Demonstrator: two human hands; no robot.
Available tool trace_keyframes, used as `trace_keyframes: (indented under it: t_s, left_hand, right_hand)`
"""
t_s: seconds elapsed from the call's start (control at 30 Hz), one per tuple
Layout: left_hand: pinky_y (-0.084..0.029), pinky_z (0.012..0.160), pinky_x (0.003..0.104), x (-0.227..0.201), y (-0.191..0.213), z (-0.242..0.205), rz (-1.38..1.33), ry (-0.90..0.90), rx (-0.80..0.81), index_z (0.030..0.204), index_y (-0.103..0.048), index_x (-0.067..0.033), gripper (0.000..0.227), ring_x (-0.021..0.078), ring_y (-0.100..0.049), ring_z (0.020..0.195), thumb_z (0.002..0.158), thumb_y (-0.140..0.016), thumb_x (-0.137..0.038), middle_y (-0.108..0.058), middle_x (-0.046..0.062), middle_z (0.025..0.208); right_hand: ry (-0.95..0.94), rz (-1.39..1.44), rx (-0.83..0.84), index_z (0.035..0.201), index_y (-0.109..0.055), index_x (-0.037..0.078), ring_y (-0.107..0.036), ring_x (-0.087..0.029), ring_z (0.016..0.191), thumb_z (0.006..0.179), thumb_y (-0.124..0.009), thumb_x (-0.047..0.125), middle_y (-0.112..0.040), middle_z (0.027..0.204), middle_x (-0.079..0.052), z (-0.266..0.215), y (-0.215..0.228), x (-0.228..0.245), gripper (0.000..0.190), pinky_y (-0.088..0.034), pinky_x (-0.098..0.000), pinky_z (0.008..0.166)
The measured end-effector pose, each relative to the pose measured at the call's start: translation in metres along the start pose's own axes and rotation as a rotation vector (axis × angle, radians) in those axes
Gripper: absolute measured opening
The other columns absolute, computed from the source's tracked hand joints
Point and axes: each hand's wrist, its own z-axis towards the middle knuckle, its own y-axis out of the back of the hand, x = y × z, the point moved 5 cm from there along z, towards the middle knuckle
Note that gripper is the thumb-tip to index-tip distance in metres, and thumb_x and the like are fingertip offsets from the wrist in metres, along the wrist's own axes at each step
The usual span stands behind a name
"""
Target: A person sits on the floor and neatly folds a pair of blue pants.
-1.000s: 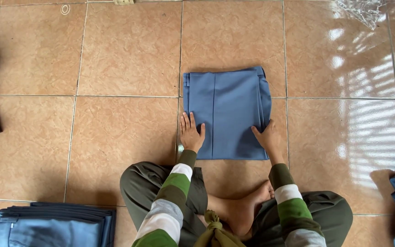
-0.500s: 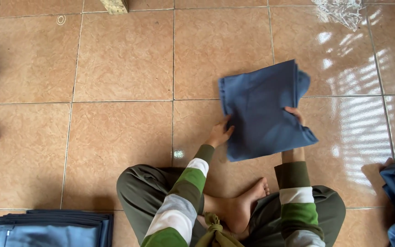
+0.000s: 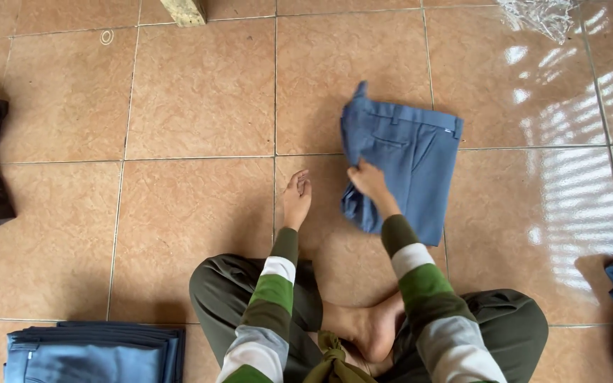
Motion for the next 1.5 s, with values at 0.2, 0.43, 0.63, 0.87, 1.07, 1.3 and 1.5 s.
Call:
trace_keyframes:
  t_s: [0.2, 0.43, 0.63, 0.87, 1.07, 1.3, 1.5]
  left_hand:
    - [-0.051, 0.106, 0.048, 0.004, 0.004, 0.005, 0.044, -0.028, -0.1, 0.127, -0.064, -0.0222, 0.028, 0.0313, -0.062, 0.125, 0.101, -0.056, -0.027, -0.067, 0.008, 0.134]
    - [-0.03, 0.116, 0.064, 0.014, -0.05, 0.009, 0.418, -0.396, -0.027, 0.149, -0.049, -0.0226, 0.043, 0.0413, -0.036, 0.147, 0.106, -0.048, -0.025, -0.046, 0.017, 0.154]
    - [-0.001, 0.125, 0.057, 0.074, -0.092, 0.004, 0.845, -0.347, 0.156, 0.163, -0.024, -0.0275, 0.067, 0.0296, -0.007, 0.159, 0.104, -0.035, -0.057, -0.014, 0.012, 0.171]
    - [0.004, 0.123, 0.059, 0.099, -0.031, 0.028, 0.997, -0.238, -0.058, 0.162, -0.029, -0.0284, 0.078, 0.0284, -0.014, 0.157, 0.098, -0.036, -0.071, -0.031, 0.015, 0.165]
    - [0.0, 0.122, 0.064, 0.097, 0.004, 0.064, 0.971, -0.081, -0.213, 0.163, -0.026, -0.0161, 0.082, 0.0395, -0.009, 0.157, 0.099, -0.035, -0.066, -0.018, 0.024, 0.168]
    - [-0.011, 0.124, 0.057, 0.035, -0.12, 0.079, 0.857, -0.446, -0.075, 0.164, -0.026, -0.0235, 0.074, 0.0331, -0.018, 0.157, 0.1, -0.045, -0.056, -0.026, 0.015, 0.168]
    - [-0.007, 0.124, 0.056, 0.064, -0.101, 0.078, 0.996, -0.432, -0.029, 0.163, -0.024, -0.0304, 0.082, 0.0281, -0.011, 0.158, 0.095, -0.039, -0.073, -0.018, 0.009, 0.17]
  right_hand:
    - [0.307, -0.059, 0.114, 0.166, -0.01, 0.015, -0.063, -0.036, 0.123, 0.1, -0.042, 0.05, -0.075, 0.112, -0.016, -0.084, -0.062, 0.109, 0.08, -0.006, -0.0665, 0.119]
    - [0.413, -0.102, -0.4, 0.151, -0.05, 0.016, -0.06, -0.039, 0.124, 0.095, -0.056, 0.036, -0.065, 0.128, -0.016, -0.095, -0.022, 0.075, 0.06, -0.04, -0.0658, 0.105]
    - [0.343, -0.358, -0.384, 0.162, -0.032, 0.013, -0.023, -0.026, 0.155, 0.108, -0.036, 0.046, -0.032, 0.167, -0.012, -0.121, 0.012, 0.028, 0.064, -0.005, -0.0491, 0.125]
    - [0.095, -0.31, -0.336, 0.165, -0.025, 0.019, -0.012, -0.028, 0.158, 0.105, -0.029, 0.065, -0.019, 0.171, -0.008, -0.126, 0.062, -0.046, 0.076, 0.001, -0.0515, 0.126]
    - [-0.087, -0.172, -0.502, 0.164, -0.024, 0.007, -0.011, -0.042, 0.156, 0.107, -0.027, 0.064, -0.018, 0.168, -0.026, -0.104, 0.077, -0.076, 0.081, 0.0, -0.0649, 0.121]
    - [0.339, -0.303, -0.458, 0.164, -0.025, 0.011, -0.015, -0.029, 0.157, 0.107, -0.033, 0.058, -0.022, 0.169, -0.016, -0.044, 0.035, 0.035, 0.075, 0.004, -0.0575, 0.123]
    - [0.319, -0.294, -0.332, 0.165, -0.018, 0.016, -0.013, -0.025, 0.158, 0.105, -0.027, 0.062, -0.016, 0.171, -0.01, -0.047, 0.045, 0.025, 0.076, 0.001, -0.0538, 0.126]
